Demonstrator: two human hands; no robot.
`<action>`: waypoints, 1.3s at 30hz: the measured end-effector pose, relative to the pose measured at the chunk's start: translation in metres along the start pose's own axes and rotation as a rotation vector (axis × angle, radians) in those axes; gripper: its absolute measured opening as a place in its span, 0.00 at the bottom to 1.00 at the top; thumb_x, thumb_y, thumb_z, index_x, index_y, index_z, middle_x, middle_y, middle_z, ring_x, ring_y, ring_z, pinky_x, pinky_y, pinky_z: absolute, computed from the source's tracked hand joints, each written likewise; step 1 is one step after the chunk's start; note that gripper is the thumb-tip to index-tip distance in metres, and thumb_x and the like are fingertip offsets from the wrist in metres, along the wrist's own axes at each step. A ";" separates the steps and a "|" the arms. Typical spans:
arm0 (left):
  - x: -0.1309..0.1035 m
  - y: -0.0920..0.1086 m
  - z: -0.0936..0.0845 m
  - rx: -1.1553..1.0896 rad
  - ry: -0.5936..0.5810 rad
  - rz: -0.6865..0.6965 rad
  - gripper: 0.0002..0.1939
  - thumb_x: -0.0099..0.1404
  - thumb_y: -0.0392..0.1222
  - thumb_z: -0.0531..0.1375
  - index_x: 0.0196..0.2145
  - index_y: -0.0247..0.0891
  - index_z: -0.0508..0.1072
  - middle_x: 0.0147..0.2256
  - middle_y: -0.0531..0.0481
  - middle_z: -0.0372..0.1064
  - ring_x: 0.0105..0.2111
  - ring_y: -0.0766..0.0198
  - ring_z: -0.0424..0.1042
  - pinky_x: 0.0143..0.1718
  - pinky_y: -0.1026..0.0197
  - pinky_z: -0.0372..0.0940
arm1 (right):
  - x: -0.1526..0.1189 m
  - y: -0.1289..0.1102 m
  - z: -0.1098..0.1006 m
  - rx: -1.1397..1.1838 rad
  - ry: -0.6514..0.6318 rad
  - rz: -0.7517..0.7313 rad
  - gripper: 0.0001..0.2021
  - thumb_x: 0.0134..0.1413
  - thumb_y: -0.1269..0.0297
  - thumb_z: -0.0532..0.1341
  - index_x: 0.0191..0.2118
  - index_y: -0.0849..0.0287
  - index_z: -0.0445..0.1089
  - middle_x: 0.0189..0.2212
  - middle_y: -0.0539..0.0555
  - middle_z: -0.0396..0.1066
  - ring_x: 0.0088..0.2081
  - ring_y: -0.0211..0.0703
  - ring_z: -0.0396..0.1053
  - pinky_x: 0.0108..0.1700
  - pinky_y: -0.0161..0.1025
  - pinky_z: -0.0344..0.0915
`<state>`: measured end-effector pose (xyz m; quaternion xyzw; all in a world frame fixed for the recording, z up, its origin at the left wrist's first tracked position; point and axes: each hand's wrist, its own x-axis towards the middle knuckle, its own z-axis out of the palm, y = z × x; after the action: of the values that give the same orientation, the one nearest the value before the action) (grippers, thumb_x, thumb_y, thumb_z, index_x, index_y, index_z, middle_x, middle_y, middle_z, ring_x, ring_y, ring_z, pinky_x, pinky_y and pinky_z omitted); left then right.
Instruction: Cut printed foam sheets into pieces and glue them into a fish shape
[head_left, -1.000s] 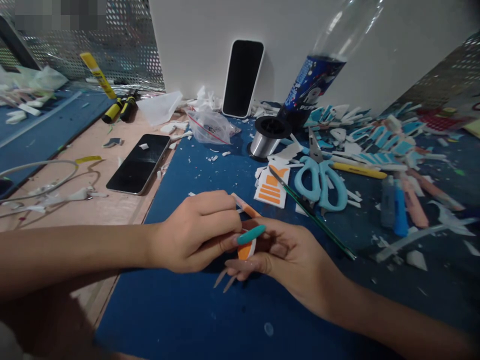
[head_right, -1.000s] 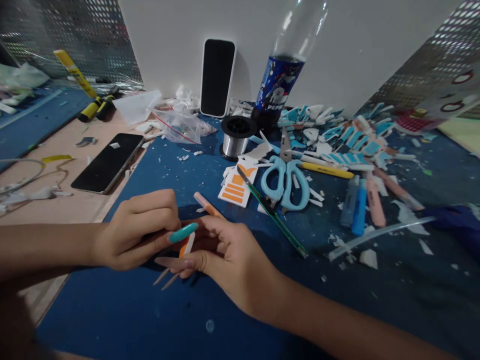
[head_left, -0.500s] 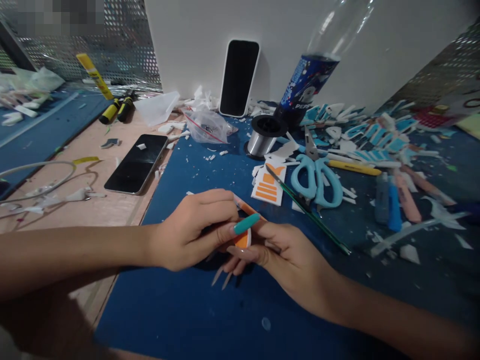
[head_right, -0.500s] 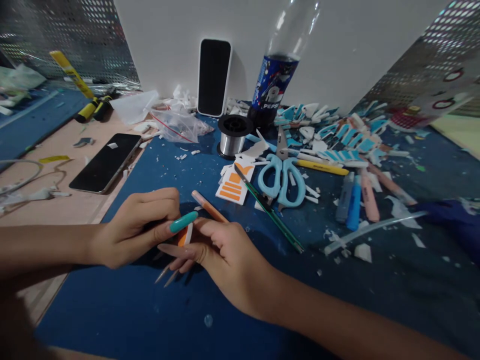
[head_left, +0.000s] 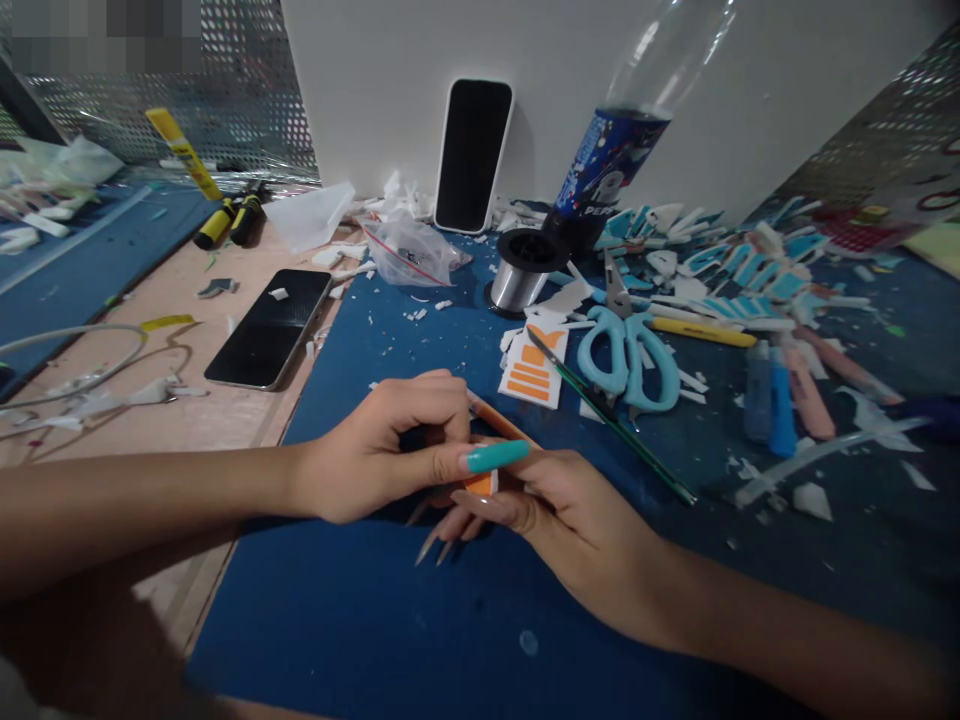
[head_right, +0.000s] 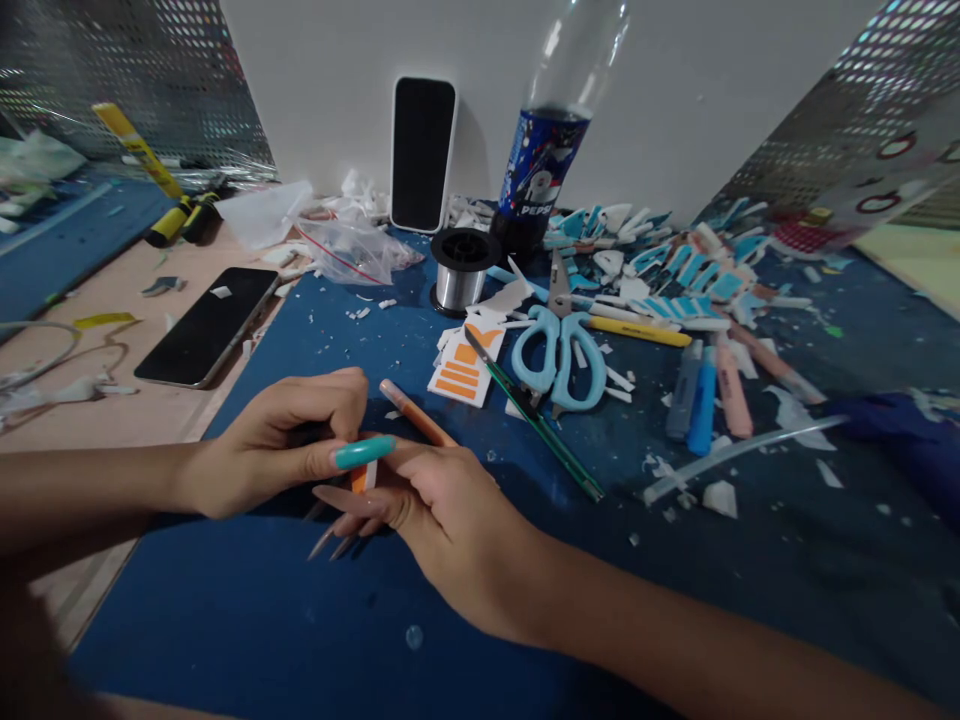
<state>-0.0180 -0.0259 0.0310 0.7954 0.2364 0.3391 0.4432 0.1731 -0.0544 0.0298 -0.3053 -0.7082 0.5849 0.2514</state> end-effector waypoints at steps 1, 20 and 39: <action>0.000 0.000 0.000 0.001 0.001 -0.003 0.14 0.67 0.37 0.57 0.24 0.37 0.61 0.24 0.55 0.59 0.29 0.68 0.60 0.34 0.64 0.58 | 0.001 -0.001 0.000 -0.053 -0.007 -0.036 0.14 0.64 0.66 0.51 0.36 0.56 0.73 0.31 0.51 0.77 0.34 0.37 0.76 0.36 0.34 0.72; -0.002 -0.009 0.001 -0.324 -0.187 -0.124 0.17 0.67 0.38 0.57 0.53 0.39 0.71 0.52 0.42 0.70 0.55 0.50 0.68 0.51 0.54 0.69 | 0.001 -0.007 -0.008 -0.445 -0.060 -0.183 0.15 0.66 0.65 0.47 0.43 0.58 0.71 0.52 0.54 0.70 0.59 0.41 0.61 0.59 0.44 0.61; 0.002 -0.001 0.000 -0.315 -0.209 -0.107 0.21 0.65 0.24 0.54 0.53 0.38 0.70 0.54 0.41 0.68 0.55 0.56 0.68 0.55 0.55 0.67 | 0.001 0.000 -0.004 -0.421 -0.111 -0.195 0.19 0.62 0.76 0.48 0.50 0.59 0.71 0.54 0.55 0.68 0.59 0.41 0.61 0.57 0.43 0.65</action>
<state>-0.0169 -0.0236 0.0305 0.7333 0.1750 0.2633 0.6019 0.1753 -0.0507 0.0305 -0.2485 -0.8533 0.4133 0.1982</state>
